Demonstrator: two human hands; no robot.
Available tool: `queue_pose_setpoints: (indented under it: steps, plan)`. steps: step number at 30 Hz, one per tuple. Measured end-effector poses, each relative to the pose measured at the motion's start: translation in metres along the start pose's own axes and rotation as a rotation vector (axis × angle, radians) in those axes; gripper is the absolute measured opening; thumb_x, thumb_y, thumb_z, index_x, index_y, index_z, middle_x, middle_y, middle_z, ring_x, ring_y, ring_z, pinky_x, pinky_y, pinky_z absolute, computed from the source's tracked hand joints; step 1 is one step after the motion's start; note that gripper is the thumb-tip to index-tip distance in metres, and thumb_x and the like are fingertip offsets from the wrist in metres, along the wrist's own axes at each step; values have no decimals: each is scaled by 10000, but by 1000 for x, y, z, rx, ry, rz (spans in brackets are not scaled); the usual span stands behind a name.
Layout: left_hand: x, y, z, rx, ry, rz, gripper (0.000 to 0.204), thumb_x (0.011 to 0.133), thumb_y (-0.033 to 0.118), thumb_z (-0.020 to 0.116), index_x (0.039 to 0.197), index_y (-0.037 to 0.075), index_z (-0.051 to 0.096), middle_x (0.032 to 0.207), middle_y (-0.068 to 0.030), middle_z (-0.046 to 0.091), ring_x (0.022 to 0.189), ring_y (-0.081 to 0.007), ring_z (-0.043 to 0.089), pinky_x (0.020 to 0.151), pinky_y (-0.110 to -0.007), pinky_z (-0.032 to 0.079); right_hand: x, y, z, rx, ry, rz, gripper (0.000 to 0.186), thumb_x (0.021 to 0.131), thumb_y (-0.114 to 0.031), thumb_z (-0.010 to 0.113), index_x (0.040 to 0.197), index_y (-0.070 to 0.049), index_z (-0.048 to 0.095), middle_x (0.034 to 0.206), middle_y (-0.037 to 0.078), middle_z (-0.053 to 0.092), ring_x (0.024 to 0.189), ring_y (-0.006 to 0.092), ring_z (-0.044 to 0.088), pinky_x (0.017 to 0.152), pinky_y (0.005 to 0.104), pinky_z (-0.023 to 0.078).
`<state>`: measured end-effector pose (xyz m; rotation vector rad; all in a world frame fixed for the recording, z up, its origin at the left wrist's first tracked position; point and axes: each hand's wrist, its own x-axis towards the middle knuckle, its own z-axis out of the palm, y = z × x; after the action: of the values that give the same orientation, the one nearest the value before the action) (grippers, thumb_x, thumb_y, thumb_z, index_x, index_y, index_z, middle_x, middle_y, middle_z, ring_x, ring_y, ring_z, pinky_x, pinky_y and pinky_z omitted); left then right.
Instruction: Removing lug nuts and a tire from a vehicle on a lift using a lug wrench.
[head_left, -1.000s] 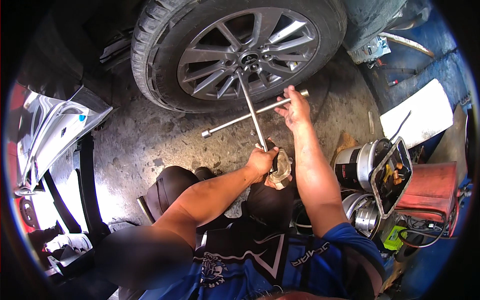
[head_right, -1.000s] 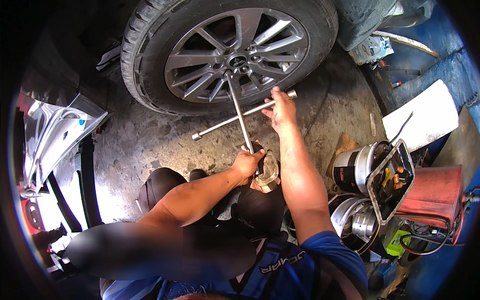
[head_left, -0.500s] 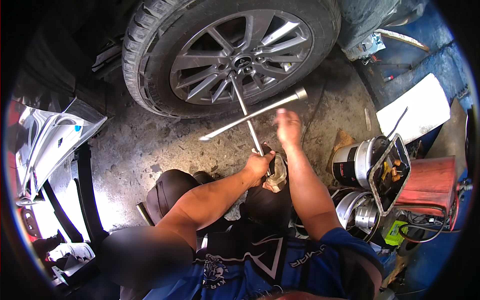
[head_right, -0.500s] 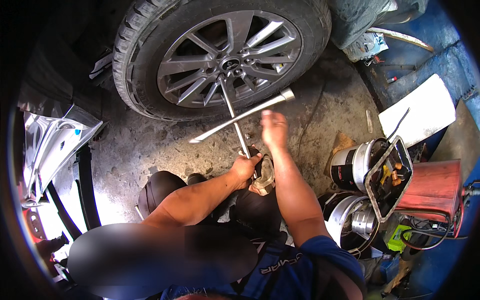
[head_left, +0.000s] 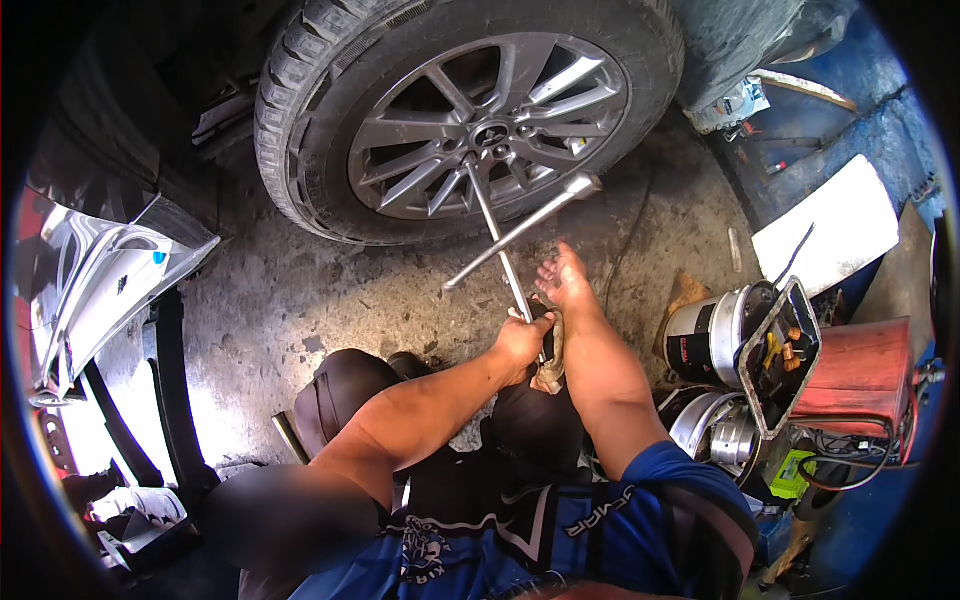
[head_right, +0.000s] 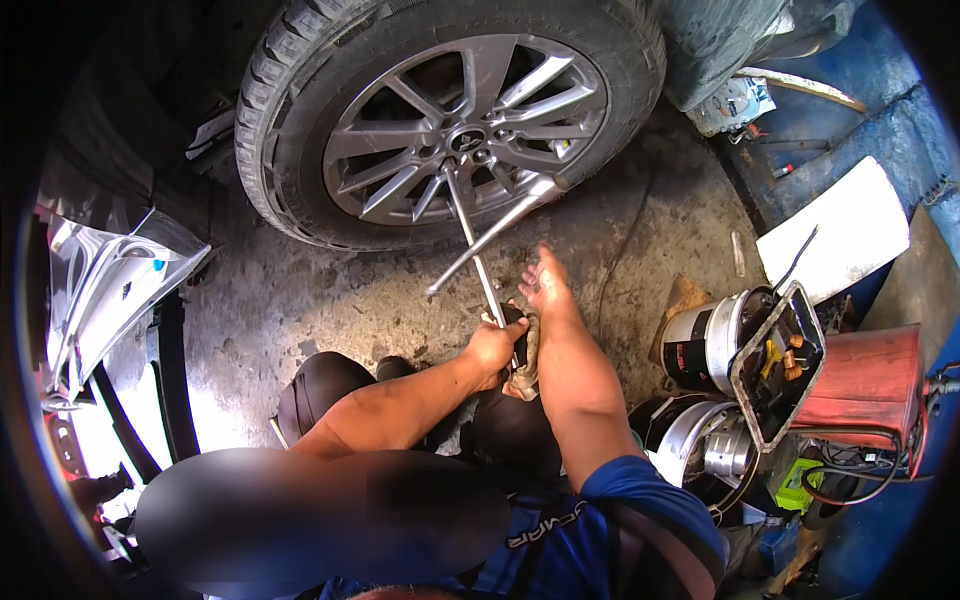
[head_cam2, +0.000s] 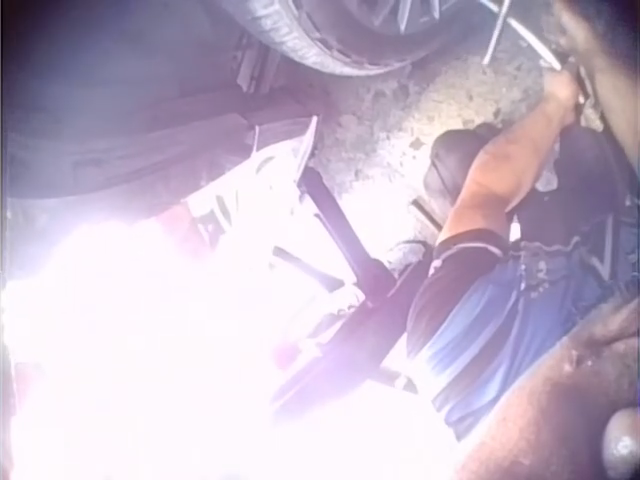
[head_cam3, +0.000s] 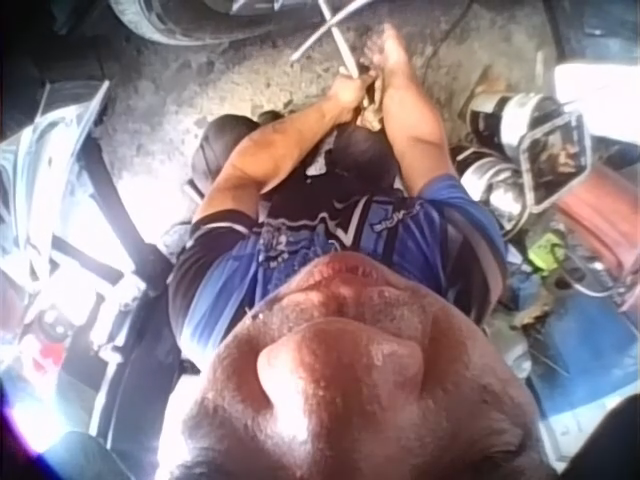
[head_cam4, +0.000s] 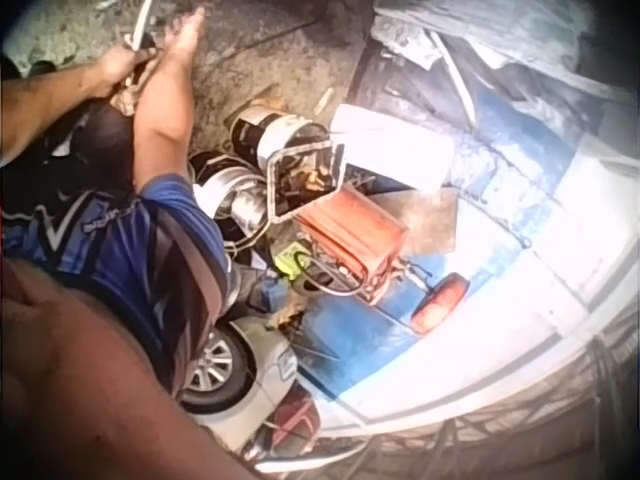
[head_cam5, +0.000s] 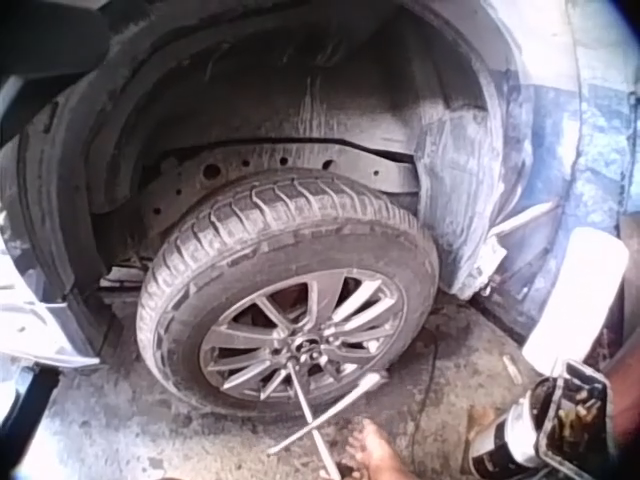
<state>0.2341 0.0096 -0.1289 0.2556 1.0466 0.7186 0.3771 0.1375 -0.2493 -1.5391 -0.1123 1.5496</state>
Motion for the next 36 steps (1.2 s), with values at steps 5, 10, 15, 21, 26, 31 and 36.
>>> queue_pose_setpoints:
  steps: [5,10,15,21,26,31,36]
  plan:
    - [0,1,-2,52,-24,40,140,988,173,621,982,34,619,788,-94,658,616,-231,632,518,-426,509,18,30,-2,-319,-264,242,1152,889,-761,509,1511,143,156,1389,354,495,1198,441,594,1031,563,439]
    - [2,-1,-12,-51,-82,-4,152,1014,188,578,1034,47,628,865,-98,680,714,-226,661,604,-421,543,-21,-11,29,494,-244,116,942,905,-703,549,1357,97,341,1100,270,644,1023,403,641,971,535,501]
    - [26,-14,-22,151,-4,-15,222,990,213,627,1150,61,599,954,-81,675,820,-216,647,701,-401,537,-192,-54,106,200,-304,-757,482,947,-483,637,1081,-32,529,1055,118,592,938,231,597,864,428,494]
    - [32,-16,-17,308,-138,79,307,1019,281,562,1207,41,594,1051,-131,690,898,-267,686,763,-404,561,-231,-11,104,-795,-607,-984,343,947,-328,693,1035,3,709,988,158,744,915,266,719,879,362,552]
    - [7,-6,-19,-42,-87,-63,165,987,131,602,1093,8,572,921,-147,687,767,-299,707,642,-447,603,-132,-23,25,-774,-375,-680,334,957,-345,697,1065,-28,691,975,110,751,839,173,715,768,316,577]
    - [5,-3,-12,-54,-142,-44,111,1002,149,599,1082,80,567,978,-108,669,857,-277,699,759,-452,611,-67,-13,-16,-204,12,-59,781,938,-700,518,1332,-26,542,1002,60,708,870,190,680,741,369,505]
    - [3,-5,-9,-85,-132,-64,147,1007,157,593,1116,60,575,1027,-122,678,892,-284,701,800,-468,606,-21,9,-21,-159,28,73,932,913,-789,416,1557,-126,295,1404,178,497,1247,343,531,996,529,440]
